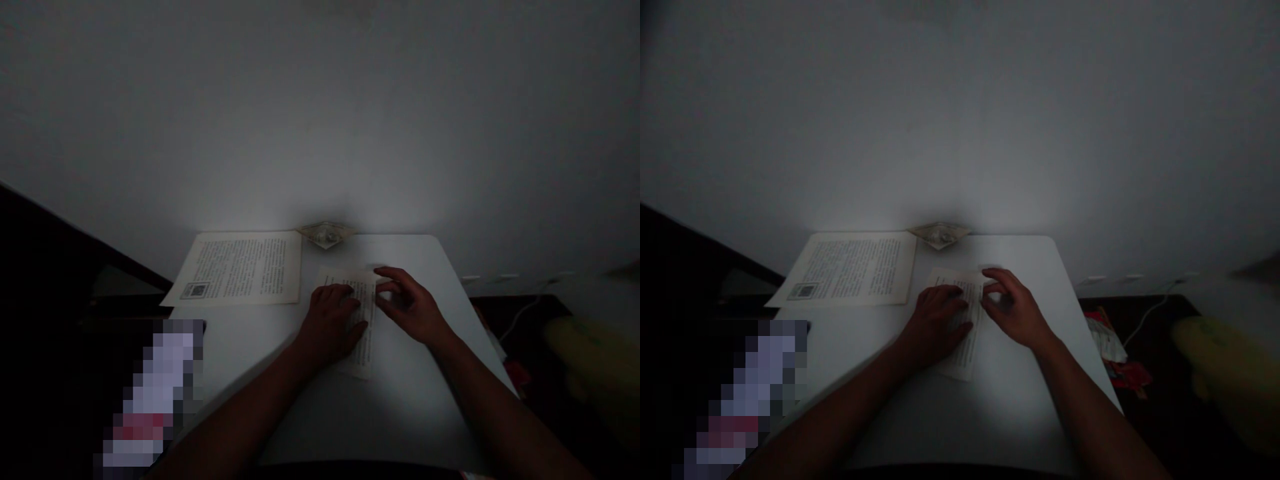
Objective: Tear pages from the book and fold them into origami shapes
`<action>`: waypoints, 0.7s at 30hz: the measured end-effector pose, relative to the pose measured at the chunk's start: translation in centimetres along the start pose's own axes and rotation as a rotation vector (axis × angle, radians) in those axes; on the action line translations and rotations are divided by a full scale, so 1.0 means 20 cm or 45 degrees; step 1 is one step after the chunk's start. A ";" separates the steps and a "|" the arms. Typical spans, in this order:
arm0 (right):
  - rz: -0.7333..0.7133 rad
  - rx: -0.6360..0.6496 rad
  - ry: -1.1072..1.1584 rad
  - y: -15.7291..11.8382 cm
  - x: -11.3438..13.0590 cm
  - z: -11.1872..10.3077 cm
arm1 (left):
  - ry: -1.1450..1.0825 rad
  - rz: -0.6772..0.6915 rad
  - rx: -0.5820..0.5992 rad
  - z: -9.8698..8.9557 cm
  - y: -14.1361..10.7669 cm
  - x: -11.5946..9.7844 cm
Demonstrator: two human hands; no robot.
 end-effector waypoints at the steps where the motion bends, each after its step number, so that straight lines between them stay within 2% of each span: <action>1: -0.032 -0.022 -0.007 0.00 0.01 -0.01 | -0.016 0.008 -0.006 0.00 0.00 0.00; 6: -0.206 -0.065 -0.163 0.00 0.10 -0.02 | -0.094 0.059 -0.010 -0.02 0.00 -0.02; 16: -0.257 -0.051 -0.324 0.00 0.12 0.00 | -0.192 0.061 0.043 -0.02 0.00 -0.04; 21: -0.203 -0.176 -0.332 0.00 0.13 -0.07 | -0.327 0.015 -0.046 -0.07 0.00 0.00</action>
Point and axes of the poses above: each hand's wrist, its own y-axis towards the middle knuckle, its own z-axis out of the palm, x = y × z, the point moved 10 cm from there along y, towards the middle knuckle, and after that the axes turned 2 degrees about x, right-handed, at the moved point
